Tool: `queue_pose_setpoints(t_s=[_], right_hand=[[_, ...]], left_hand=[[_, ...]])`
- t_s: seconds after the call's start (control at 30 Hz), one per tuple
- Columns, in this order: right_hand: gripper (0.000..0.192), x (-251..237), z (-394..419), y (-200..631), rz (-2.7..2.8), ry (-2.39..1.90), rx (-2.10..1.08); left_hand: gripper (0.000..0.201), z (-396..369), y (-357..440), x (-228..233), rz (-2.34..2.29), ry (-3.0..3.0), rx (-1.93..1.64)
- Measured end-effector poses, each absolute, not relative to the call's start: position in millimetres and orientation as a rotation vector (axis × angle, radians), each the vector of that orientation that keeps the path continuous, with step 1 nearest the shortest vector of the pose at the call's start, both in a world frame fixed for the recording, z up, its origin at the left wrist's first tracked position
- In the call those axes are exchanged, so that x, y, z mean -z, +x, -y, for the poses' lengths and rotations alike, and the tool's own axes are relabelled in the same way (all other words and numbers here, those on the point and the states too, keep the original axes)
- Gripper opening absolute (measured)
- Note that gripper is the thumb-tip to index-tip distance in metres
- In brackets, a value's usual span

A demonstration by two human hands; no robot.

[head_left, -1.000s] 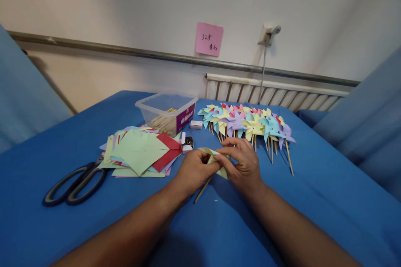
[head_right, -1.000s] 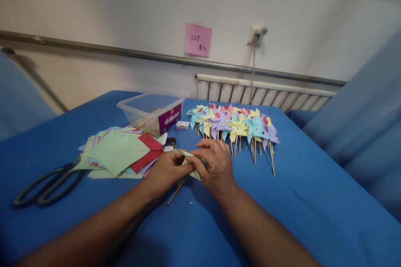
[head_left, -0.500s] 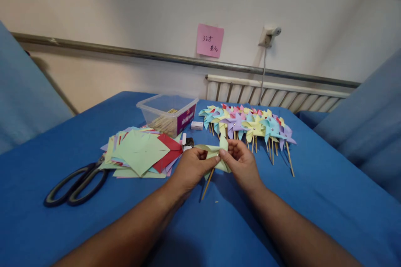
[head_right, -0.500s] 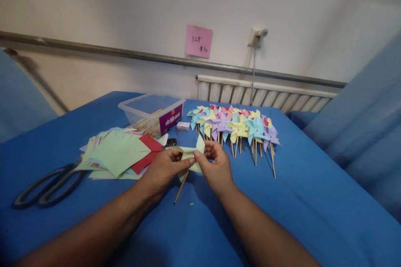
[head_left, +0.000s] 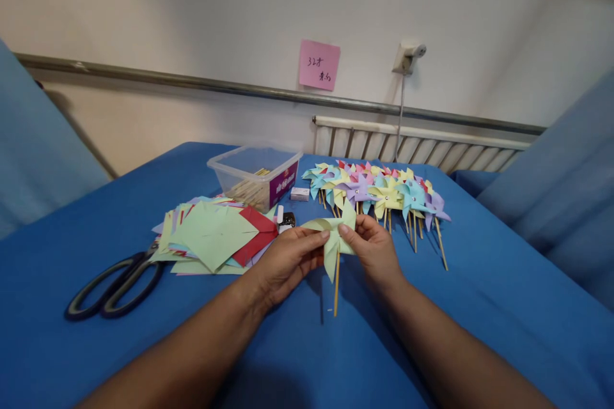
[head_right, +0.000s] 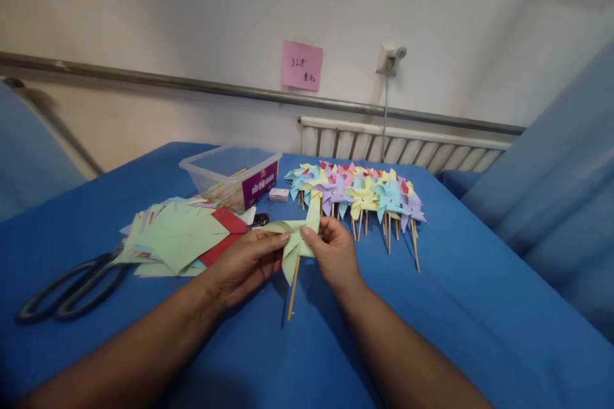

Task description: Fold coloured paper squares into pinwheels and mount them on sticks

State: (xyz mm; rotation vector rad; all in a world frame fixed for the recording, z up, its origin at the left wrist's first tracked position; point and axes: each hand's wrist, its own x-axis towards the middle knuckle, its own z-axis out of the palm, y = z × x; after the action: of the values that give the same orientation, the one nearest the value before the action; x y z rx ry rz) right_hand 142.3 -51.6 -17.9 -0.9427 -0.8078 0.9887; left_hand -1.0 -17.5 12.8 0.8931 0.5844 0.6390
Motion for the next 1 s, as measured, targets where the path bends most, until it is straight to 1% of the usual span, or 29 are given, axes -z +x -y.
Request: queue_pose_setpoints(t_s=[0.27, 0.43, 0.53, 0.67, 0.77, 0.87, 0.93, 1.0], right_hand=[[0.029, 16, 52, 142, 0.871, -1.005, -0.938], [0.028, 22, 52, 140, 0.934, -0.99, -0.967], [0.031, 24, 53, 141, 0.912, -1.0, -0.978], [0.038, 28, 51, 143, 0.861, -1.165, -0.926], [0.041, 28, 51, 139, 0.944, -1.204, -1.188], [0.046, 25, 56, 131, 0.968, -1.122, -1.477], [0.047, 22, 60, 127, 0.999, -1.056, -1.564], [0.043, 21, 64, 124, 1.074, -1.002, -1.598]], left_hand=[[0.028, 19, 0, -10, -0.626, 0.904, -0.661], [0.029, 19, 2, -8, -0.656, 0.924, -0.679], [0.028, 16, 3, -6, -0.724, 0.884, -0.757], [0.026, 10, 1, -8, -0.786, 0.79, -0.906], [0.021, 6, -2, -9, -0.815, 0.792, -0.994], [0.021, 5, -5, -8, -0.829, 0.845, -1.054], [0.021, 4, -6, -8, -0.84, 0.845, -1.092], [0.021, 4, -6, -8, -0.853, 0.825, -1.122]])
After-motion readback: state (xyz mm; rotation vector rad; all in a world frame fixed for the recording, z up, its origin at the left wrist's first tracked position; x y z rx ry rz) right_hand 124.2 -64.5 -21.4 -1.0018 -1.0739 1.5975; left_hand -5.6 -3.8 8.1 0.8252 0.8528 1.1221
